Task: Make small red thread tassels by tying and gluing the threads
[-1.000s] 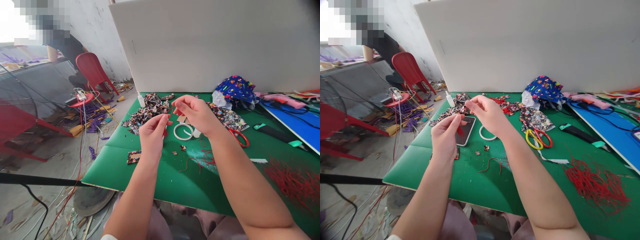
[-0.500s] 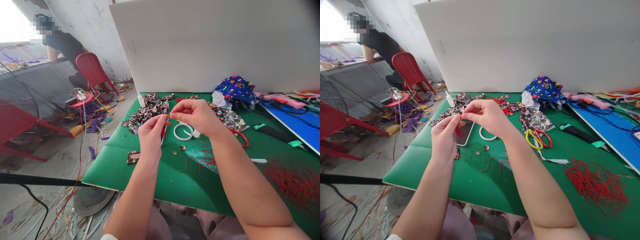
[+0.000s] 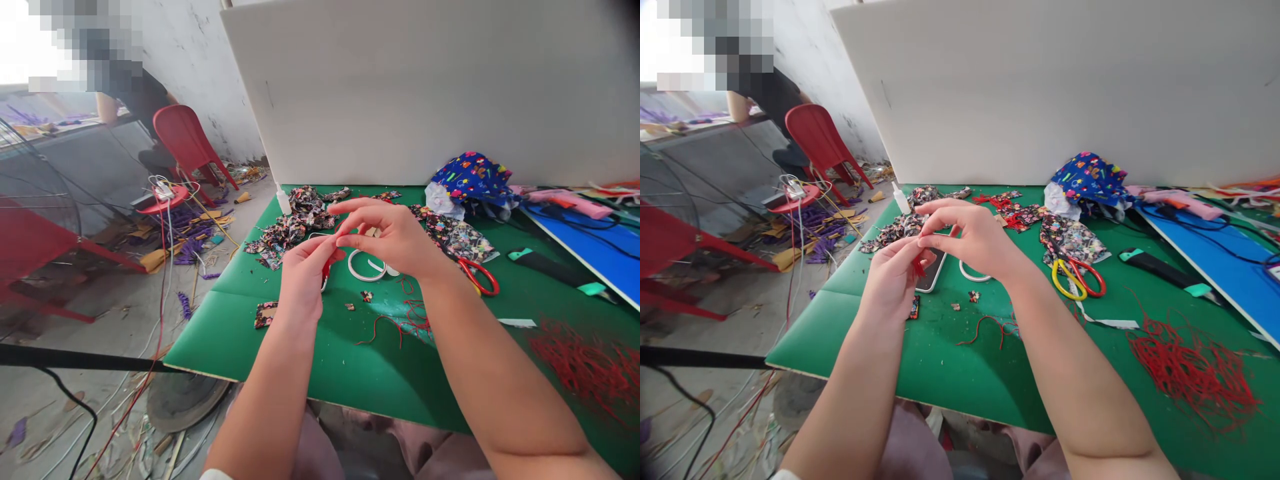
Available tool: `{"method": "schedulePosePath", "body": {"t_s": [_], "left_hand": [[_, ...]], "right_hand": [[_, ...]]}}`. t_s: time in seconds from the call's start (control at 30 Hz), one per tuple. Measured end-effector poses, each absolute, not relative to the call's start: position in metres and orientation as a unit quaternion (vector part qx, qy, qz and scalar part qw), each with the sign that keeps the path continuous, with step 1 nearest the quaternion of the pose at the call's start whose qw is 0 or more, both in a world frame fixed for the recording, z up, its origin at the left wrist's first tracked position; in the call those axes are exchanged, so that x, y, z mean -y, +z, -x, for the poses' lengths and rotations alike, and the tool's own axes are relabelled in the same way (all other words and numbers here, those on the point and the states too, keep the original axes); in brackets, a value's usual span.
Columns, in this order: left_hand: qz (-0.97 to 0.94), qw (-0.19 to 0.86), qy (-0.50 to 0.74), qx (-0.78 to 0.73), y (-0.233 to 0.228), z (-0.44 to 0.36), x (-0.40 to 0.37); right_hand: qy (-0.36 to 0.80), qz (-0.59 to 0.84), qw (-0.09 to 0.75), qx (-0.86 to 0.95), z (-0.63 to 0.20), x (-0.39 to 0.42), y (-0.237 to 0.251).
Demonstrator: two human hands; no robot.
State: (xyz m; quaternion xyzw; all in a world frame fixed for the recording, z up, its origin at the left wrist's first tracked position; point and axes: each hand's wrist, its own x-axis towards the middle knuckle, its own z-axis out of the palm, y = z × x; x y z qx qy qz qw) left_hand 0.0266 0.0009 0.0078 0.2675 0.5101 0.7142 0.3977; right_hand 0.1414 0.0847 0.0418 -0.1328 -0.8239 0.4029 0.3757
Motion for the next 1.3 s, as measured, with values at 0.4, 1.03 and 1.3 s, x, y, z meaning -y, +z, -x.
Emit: {"method": "schedulePosePath", "body": {"t_s": [0.4,1.03,1.3], "left_hand": [[-0.338,0.284,0.687,-0.577,0.01,-0.029,0.002],[-0.431,0.071,0.617,-0.654,0.009,-0.032,0.006],[-0.454,0.042,0.591,-0.665,0.009,-0.032,0.006]], "right_hand": [[0.535,0.173,0.391,0.728,-0.135,-0.095,0.032],[0.412,0.259,0.331,0.808,-0.139,-0.09,0.038],[0.35,0.275,0.369,0.816,-0.137,-0.094,0.035]]}}
